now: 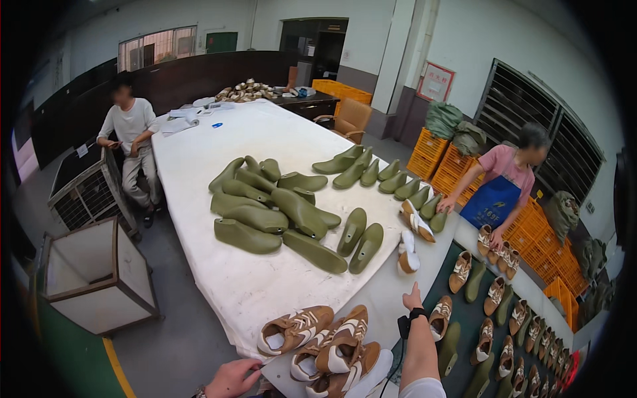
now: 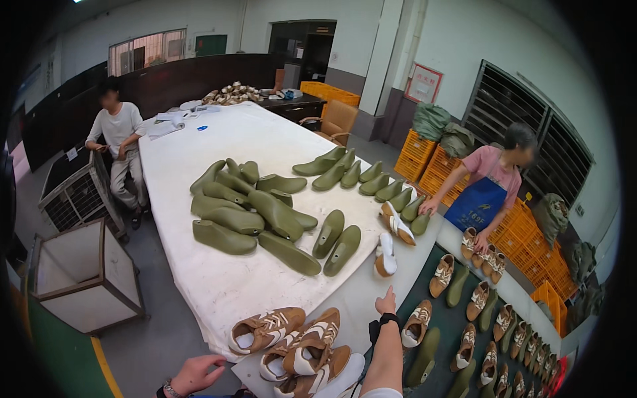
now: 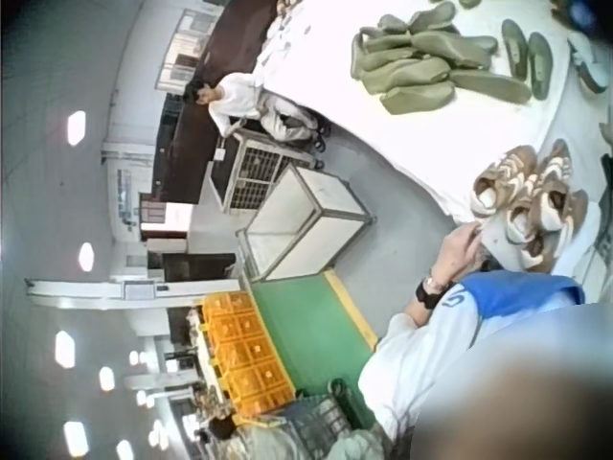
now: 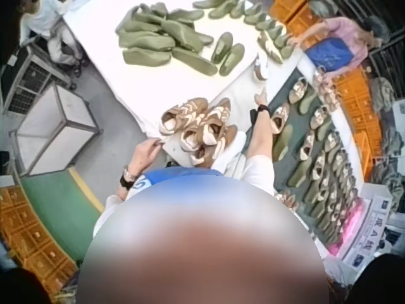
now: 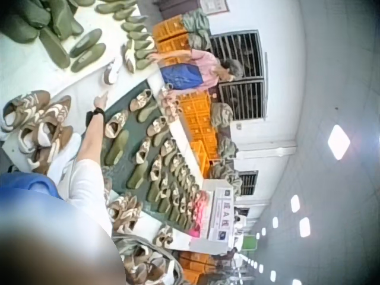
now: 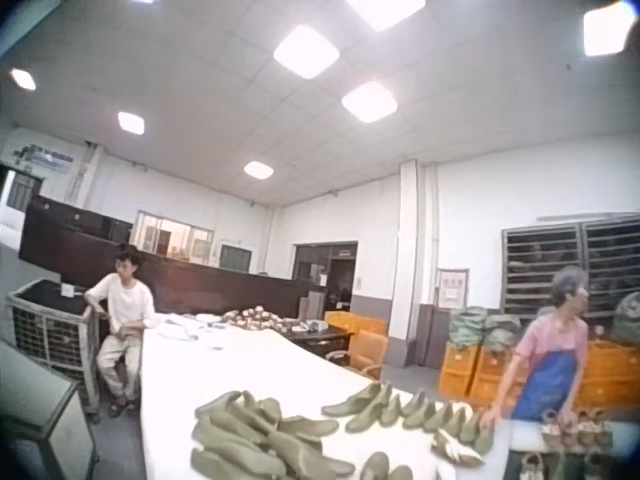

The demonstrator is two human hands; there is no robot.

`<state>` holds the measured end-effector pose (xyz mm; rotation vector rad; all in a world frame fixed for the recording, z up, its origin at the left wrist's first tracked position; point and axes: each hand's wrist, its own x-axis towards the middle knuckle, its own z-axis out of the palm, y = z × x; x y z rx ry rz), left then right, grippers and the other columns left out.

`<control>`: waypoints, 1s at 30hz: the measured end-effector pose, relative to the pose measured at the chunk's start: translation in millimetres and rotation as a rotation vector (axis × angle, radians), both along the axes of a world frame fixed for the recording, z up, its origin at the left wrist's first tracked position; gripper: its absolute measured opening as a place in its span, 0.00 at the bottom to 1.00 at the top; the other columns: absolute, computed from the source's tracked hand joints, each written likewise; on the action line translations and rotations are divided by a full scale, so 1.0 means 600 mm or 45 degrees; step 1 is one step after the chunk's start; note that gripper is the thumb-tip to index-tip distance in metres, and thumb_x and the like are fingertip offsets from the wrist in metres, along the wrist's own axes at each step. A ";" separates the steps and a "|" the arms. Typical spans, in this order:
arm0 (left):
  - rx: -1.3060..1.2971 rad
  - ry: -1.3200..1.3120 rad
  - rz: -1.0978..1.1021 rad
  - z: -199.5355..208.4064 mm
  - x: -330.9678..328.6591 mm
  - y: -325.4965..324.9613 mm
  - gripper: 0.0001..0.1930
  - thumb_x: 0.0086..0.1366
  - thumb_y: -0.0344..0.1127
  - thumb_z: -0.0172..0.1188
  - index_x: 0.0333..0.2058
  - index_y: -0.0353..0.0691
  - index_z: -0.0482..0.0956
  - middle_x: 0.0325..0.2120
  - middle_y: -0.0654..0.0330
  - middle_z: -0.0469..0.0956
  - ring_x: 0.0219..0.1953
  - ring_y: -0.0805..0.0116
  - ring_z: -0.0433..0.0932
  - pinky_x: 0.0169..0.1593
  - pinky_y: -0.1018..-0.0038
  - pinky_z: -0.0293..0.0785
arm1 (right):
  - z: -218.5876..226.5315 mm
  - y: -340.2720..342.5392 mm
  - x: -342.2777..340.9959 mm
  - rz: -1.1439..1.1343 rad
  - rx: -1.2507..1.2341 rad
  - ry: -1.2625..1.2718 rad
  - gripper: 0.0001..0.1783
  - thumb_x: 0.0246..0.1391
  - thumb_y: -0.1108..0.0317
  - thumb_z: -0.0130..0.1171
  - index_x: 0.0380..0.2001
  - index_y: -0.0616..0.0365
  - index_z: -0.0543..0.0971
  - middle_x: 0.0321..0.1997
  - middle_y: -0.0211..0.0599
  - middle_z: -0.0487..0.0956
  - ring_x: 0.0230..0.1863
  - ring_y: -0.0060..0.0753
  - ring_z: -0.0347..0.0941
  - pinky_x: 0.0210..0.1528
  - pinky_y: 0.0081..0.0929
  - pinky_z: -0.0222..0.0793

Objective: The person inserts green shoe lasts into brown and white sneakers on a factory assembly line. They repeatedly pick up shoes from a sack, insert the lasts, and place the shoes on the conveyor belt. The person also handles and stacks the green shoe lasts on the table.

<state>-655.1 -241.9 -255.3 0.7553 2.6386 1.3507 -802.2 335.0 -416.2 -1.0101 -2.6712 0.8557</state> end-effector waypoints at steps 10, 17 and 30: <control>-0.117 0.337 -0.220 -0.128 -0.153 0.019 0.35 0.55 0.47 0.64 0.57 0.36 0.63 0.54 0.43 0.64 0.56 0.43 0.63 0.60 0.58 0.61 | 0.137 -0.178 0.317 0.602 -0.256 -0.149 0.27 0.50 0.63 0.60 0.54 0.59 0.72 0.44 0.49 0.79 0.42 0.40 0.78 0.45 0.31 0.73; -0.115 -0.127 -0.417 -0.253 -0.247 0.083 0.48 0.49 0.56 0.67 0.62 0.36 0.57 0.55 0.41 0.62 0.57 0.41 0.63 0.60 0.59 0.61 | 0.084 -0.359 0.532 0.068 -0.366 -0.052 0.36 0.51 0.60 0.62 0.61 0.60 0.64 0.52 0.54 0.74 0.47 0.41 0.76 0.43 0.30 0.74; -0.044 -0.597 -1.053 -0.269 -0.152 0.187 0.46 0.57 0.48 0.63 0.65 0.32 0.47 0.61 0.42 0.57 0.64 0.52 0.57 0.65 0.67 0.54 | -0.003 -0.373 0.629 -0.293 -0.634 0.292 0.34 0.53 0.64 0.59 0.61 0.67 0.63 0.55 0.46 0.73 0.54 0.35 0.70 0.56 0.27 0.65</control>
